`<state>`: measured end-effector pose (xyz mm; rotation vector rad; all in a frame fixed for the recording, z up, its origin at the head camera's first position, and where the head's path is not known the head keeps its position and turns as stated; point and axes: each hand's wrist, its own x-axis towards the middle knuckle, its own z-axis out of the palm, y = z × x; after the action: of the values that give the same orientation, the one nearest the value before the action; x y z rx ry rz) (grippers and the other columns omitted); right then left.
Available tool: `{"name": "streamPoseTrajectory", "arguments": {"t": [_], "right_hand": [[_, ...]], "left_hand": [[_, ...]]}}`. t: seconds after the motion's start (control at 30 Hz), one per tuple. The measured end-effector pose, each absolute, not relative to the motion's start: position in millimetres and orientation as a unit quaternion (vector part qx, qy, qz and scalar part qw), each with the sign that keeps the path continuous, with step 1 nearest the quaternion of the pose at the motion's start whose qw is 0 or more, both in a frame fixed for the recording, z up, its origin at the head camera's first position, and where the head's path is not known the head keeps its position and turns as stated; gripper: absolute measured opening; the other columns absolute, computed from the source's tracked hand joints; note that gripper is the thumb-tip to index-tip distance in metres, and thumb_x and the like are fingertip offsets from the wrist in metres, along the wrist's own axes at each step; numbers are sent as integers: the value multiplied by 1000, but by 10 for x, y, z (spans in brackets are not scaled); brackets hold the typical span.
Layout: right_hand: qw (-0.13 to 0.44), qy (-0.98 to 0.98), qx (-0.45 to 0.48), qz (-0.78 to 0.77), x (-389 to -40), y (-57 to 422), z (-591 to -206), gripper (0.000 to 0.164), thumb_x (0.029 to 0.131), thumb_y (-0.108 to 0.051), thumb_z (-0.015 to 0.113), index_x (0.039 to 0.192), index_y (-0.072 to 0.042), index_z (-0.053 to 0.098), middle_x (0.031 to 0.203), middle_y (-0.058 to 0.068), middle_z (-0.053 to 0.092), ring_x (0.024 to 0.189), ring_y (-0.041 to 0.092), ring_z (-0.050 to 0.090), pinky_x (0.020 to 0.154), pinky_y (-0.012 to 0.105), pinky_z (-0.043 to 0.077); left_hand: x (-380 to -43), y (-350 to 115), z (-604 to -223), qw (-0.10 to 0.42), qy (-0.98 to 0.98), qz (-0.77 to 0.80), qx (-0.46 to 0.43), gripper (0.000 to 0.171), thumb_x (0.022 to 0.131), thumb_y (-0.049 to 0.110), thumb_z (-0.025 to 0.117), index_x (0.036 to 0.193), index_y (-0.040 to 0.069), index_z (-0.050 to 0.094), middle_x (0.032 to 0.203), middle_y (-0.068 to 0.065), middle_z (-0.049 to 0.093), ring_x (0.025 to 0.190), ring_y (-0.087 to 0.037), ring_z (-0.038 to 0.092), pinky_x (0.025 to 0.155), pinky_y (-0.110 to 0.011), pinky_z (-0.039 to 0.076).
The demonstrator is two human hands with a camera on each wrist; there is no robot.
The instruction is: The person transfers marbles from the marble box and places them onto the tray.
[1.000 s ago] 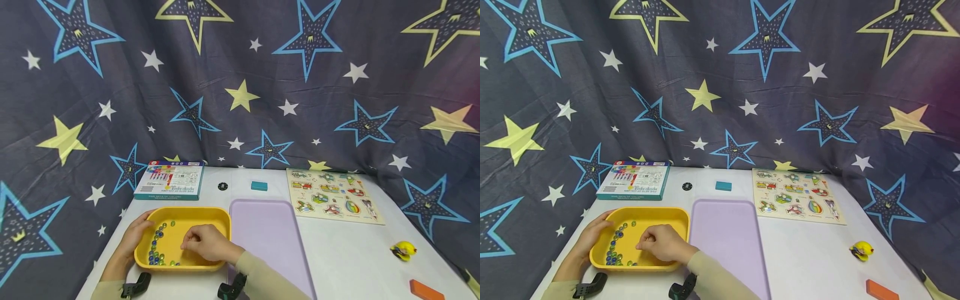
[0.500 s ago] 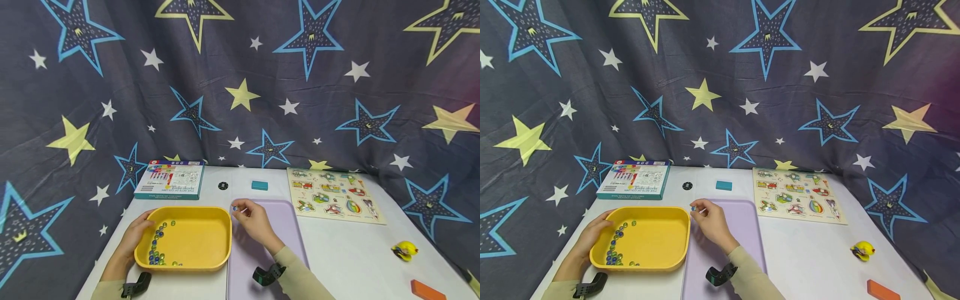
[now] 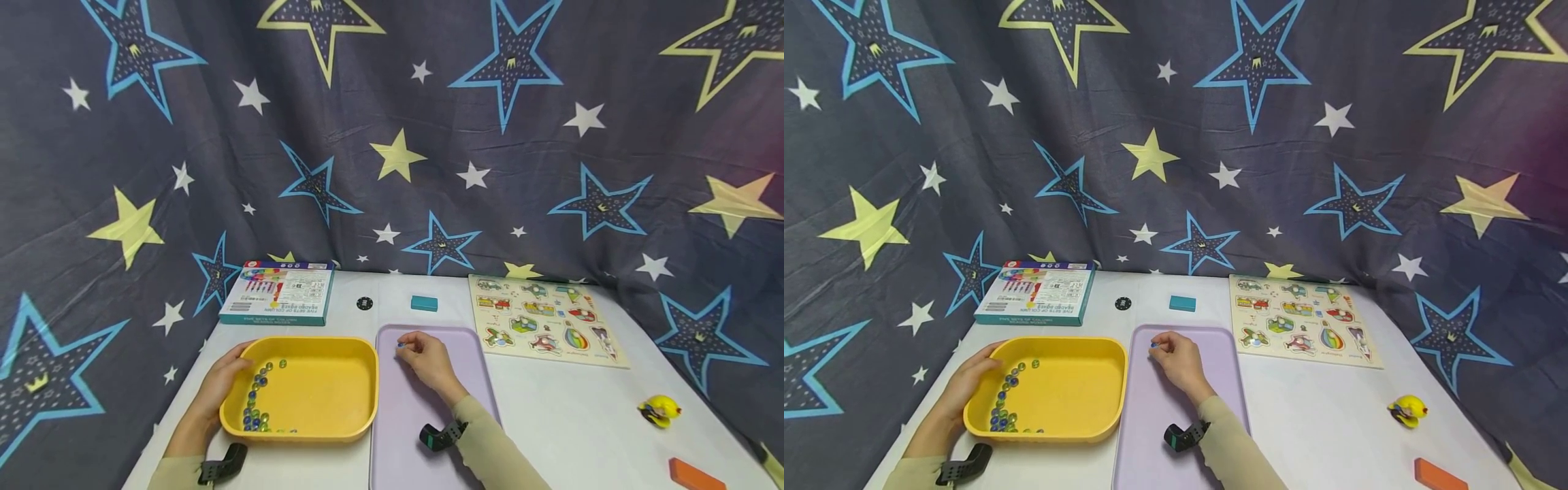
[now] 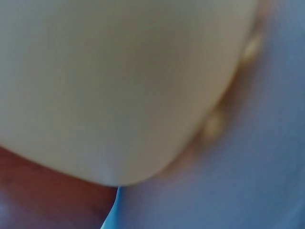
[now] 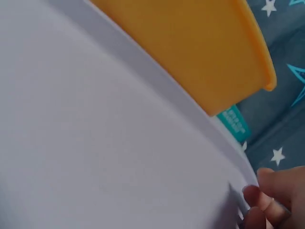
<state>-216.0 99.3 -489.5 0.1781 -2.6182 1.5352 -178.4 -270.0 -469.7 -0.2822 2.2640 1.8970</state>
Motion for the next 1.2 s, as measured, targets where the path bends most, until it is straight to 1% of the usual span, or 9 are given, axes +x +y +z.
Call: {"name": "streamPoseTrajectory", "arguments": {"t": [0.1, 0.2, 0.37, 0.57, 0.77, 0.87, 0.97, 1.1, 1.2], "right_hand": [[60, -892, 79, 440, -2180, 960, -4919, 11, 76, -20, 70, 85, -17, 67, 72, -8, 62, 62, 8, 52, 59, 24, 45], [68, -915, 92, 386, -2183, 930, -4927, 11, 74, -24, 71, 83, -20, 68, 71, -12, 61, 64, 7, 51, 62, 24, 41], [83, -927, 97, 353, -2170, 917, -4934, 12, 72, -25, 73, 82, -21, 68, 66, -15, 57, 59, 5, 48, 57, 23, 38], [84, -929, 102, 344, -2166, 915, -4939, 13, 71, -26, 74, 82, -21, 68, 62, -15, 52, 58, 4, 46, 56, 22, 36], [78, -925, 104, 356, -2159, 921, -4935, 16, 71, -25, 74, 84, -19, 67, 62, -14, 51, 59, 6, 47, 58, 23, 37], [70, -916, 102, 381, -2153, 943, -4920, 21, 70, -22, 75, 88, -17, 67, 63, -11, 53, 61, 7, 49, 60, 23, 39], [66, -901, 100, 418, -2135, 967, -4867, 23, 71, -19, 74, 92, -14, 67, 68, -8, 55, 63, 8, 51, 58, 22, 43], [86, -875, 110, 463, -2067, 933, -4675, 19, 76, -15, 70, 94, -13, 67, 74, -6, 58, 63, 11, 53, 53, 22, 45], [95, -860, 137, 482, -1973, 811, -4455, 16, 79, -16, 66, 95, -14, 67, 77, -6, 59, 63, 13, 54, 53, 22, 46]], "left_hand": [[-1783, -2708, -4695, 88, 754, 643, -97, 44, 90, 20, 41, 134, 18, 40, 127, -7, 45, 102, -24, 46, 81, -24, 42], [-1787, -2711, -4701, 87, 750, 649, -96, 44, 89, 21, 42, 134, 18, 41, 127, -8, 46, 101, -23, 47, 81, -25, 43], [-1808, -2699, -4709, 87, 745, 656, -85, 43, 90, 19, 41, 133, 17, 42, 125, -9, 47, 100, -23, 49, 81, -25, 44], [-1797, -2696, -4707, 87, 747, 653, -91, 43, 90, 19, 41, 133, 17, 41, 125, -9, 47, 99, -23, 49, 80, -25, 44], [-1793, -2695, -4708, 90, 746, 653, -94, 43, 89, 19, 40, 132, 17, 42, 125, -9, 47, 100, -24, 48, 80, -26, 43], [-1790, -2690, -4715, 91, 746, 652, -94, 43, 89, 19, 41, 132, 17, 42, 125, -9, 47, 100, -24, 48, 81, -26, 43], [-1787, -2688, -4718, 91, 749, 649, -95, 43, 89, 19, 41, 132, 16, 42, 126, -8, 47, 101, -24, 47, 82, -25, 42], [-1786, -2688, -4710, 87, 753, 645, -98, 43, 89, 20, 41, 133, 17, 42, 127, -7, 46, 102, -24, 46, 82, -25, 42], [-1786, -2690, -4703, 85, 755, 642, -100, 43, 90, 21, 41, 133, 17, 42, 127, -7, 46, 102, -24, 45, 82, -25, 41]]}}
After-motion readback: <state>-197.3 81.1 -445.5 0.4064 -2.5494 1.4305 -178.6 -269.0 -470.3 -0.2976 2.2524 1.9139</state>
